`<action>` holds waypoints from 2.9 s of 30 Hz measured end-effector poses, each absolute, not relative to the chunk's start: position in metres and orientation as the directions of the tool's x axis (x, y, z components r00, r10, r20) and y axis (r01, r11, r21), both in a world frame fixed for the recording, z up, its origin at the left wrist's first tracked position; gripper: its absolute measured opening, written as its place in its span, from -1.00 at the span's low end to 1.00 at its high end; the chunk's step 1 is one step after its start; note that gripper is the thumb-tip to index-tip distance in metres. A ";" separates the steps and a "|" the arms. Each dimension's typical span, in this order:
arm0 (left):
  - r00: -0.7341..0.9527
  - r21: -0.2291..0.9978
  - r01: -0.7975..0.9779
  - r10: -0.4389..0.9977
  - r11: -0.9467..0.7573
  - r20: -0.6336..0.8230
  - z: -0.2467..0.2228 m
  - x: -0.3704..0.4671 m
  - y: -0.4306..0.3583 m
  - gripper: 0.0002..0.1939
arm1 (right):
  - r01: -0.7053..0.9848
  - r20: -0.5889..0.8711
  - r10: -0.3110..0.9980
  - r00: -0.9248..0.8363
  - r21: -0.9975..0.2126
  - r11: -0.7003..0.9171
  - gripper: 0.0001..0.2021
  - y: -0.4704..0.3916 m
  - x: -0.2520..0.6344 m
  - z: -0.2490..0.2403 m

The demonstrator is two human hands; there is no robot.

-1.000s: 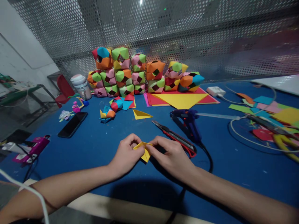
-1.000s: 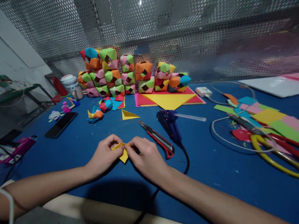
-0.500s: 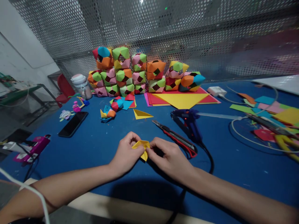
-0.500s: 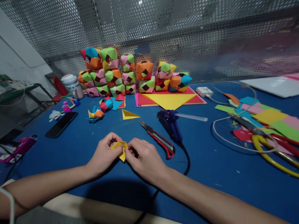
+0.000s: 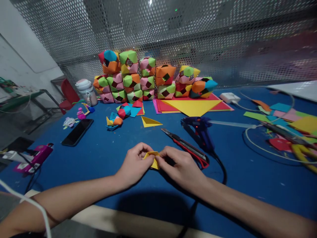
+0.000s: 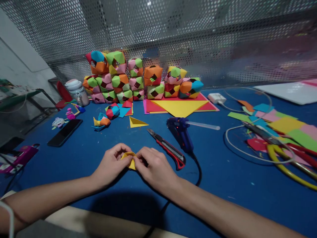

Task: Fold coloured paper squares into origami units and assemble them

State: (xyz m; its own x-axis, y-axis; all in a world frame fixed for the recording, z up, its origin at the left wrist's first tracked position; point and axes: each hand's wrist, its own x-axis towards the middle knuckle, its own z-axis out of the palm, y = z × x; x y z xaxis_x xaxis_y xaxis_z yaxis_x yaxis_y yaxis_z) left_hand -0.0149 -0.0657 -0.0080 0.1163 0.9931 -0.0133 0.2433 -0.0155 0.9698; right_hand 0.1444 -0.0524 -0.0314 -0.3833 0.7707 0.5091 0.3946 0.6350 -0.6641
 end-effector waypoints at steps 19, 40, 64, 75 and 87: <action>0.140 0.898 0.408 0.983 -0.164 0.116 -0.004 -0.027 -0.057 -0.88 | 0.405 0.491 0.767 -0.414 -0.655 0.638 -0.87 -0.055 0.147 -0.016; 0.176 0.115 0.964 0.900 -0.240 0.399 0.026 -0.124 -0.001 -0.82 | 0.815 0.165 0.807 -0.568 -0.025 0.579 -0.77 0.069 0.110 -0.003; 0.582 0.062 0.725 0.658 -0.686 0.479 0.028 -0.124 -0.010 -0.66 | 0.494 0.245 0.797 -0.552 -0.674 0.549 -0.85 0.019 0.084 -0.013; 0.530 0.263 0.601 0.622 -0.755 0.577 0.021 -0.100 -0.025 -0.72 | 0.331 0.155 0.880 -0.450 -0.886 0.325 -0.88 -0.030 0.135 0.015; 0.149 0.784 0.500 0.928 -0.368 0.340 0.008 -0.059 -0.046 -0.67 | 0.290 0.127 0.899 -0.420 -0.920 0.265 -0.75 -0.044 0.139 -0.012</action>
